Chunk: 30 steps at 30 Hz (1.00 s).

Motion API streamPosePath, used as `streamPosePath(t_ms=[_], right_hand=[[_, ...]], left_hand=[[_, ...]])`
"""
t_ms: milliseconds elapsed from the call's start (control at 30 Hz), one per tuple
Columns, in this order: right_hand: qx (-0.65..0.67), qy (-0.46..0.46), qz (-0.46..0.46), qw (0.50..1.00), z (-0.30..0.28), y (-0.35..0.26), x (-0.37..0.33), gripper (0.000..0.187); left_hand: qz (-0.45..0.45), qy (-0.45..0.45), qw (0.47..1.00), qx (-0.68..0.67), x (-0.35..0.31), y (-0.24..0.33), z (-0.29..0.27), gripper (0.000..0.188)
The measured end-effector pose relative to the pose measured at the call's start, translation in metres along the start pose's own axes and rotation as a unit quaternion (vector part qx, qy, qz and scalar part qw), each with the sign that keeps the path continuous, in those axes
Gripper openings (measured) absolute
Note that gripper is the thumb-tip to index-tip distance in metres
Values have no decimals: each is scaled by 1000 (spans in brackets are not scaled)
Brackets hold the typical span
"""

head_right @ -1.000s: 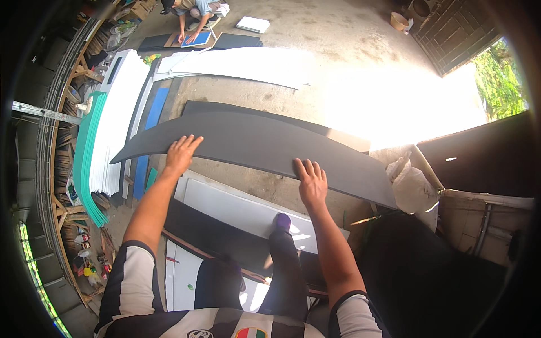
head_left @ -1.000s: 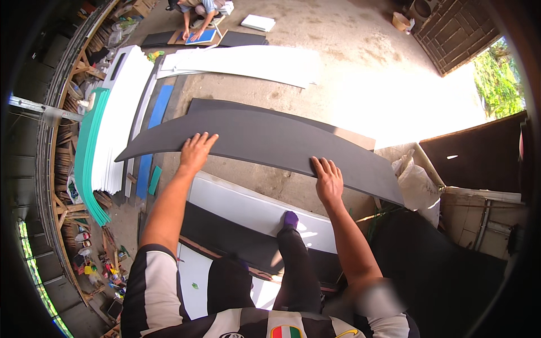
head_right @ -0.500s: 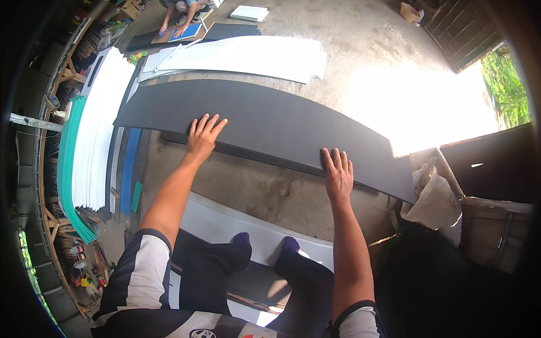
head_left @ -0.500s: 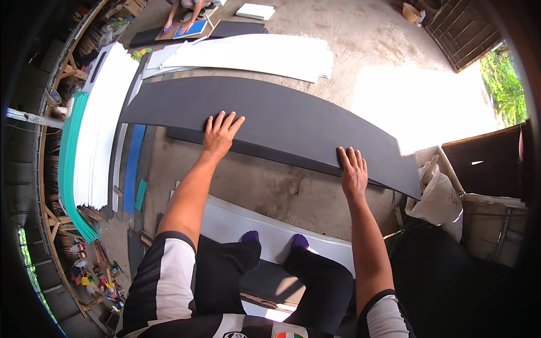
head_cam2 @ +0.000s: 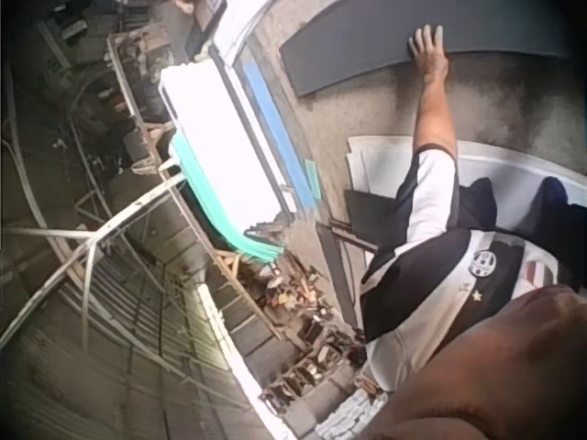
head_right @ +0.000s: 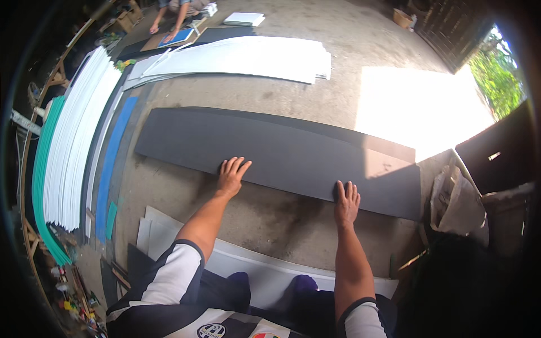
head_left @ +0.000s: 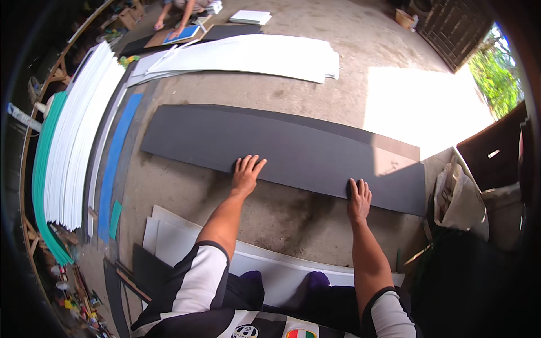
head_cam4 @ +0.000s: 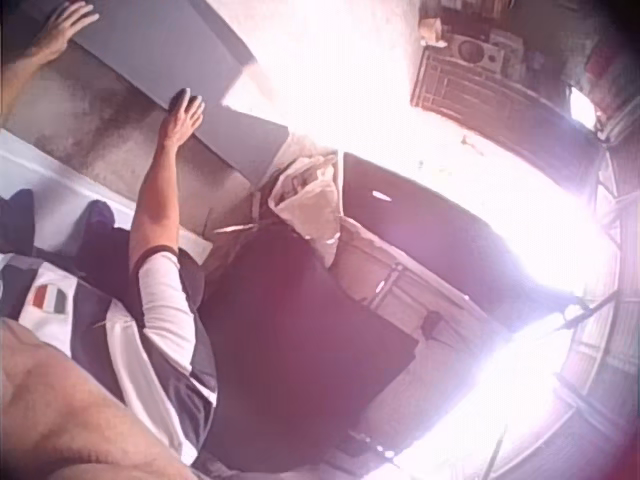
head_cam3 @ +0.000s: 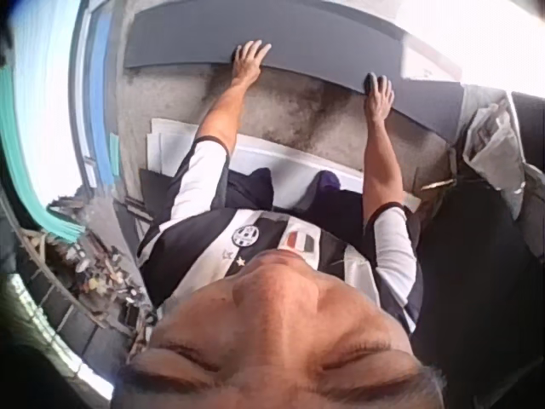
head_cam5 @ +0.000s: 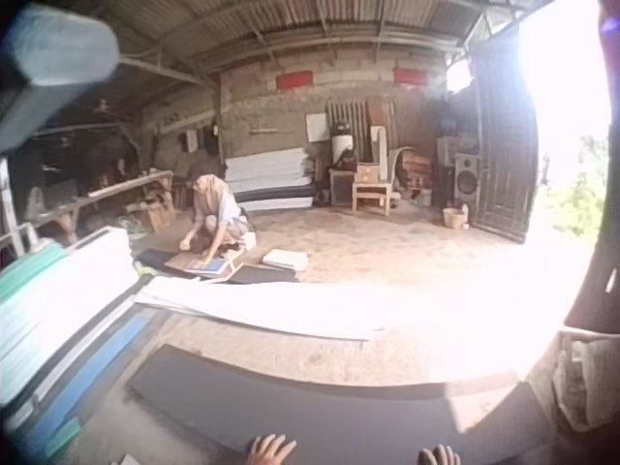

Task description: The person handles large black and white sheets of material in a workshop, picking them up, moving them, and stacking them. They also handle a long wooden plank, placing it on a green sheet and later on a black sheet.

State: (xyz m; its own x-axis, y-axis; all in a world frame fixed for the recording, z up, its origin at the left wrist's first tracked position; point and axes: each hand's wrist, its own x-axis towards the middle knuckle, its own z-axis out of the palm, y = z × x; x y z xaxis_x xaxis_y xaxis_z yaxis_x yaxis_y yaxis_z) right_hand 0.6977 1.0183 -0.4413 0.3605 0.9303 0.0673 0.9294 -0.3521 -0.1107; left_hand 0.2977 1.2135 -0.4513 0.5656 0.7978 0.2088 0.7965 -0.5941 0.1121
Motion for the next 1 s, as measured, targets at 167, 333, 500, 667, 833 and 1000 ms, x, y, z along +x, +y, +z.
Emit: streamPosePath(t_ms=[167,333,500,667,833,1000], right_hand=[[-27,17,2,999,-15,0,1,61],[-52,78,-31,995,-26,6,21,57],[-46,84,-31,995,-21,3,28,58],[-28,107,-22,994,-3,14,32,57],[-1,76,-25,997,9,7,47,65],[27,14,-18,999,17,8,44,73]], left_hand=[[6,-10,1000,10,-3,6,-19,76],[30,-14,999,23,12,2,-21,76],[-7,-36,999,8,7,5,-21,74],[56,42,998,-3,31,11,-38,70],[43,13,999,19,37,-3,-29,68],[-14,-105,994,-11,35,4,-30,81]])
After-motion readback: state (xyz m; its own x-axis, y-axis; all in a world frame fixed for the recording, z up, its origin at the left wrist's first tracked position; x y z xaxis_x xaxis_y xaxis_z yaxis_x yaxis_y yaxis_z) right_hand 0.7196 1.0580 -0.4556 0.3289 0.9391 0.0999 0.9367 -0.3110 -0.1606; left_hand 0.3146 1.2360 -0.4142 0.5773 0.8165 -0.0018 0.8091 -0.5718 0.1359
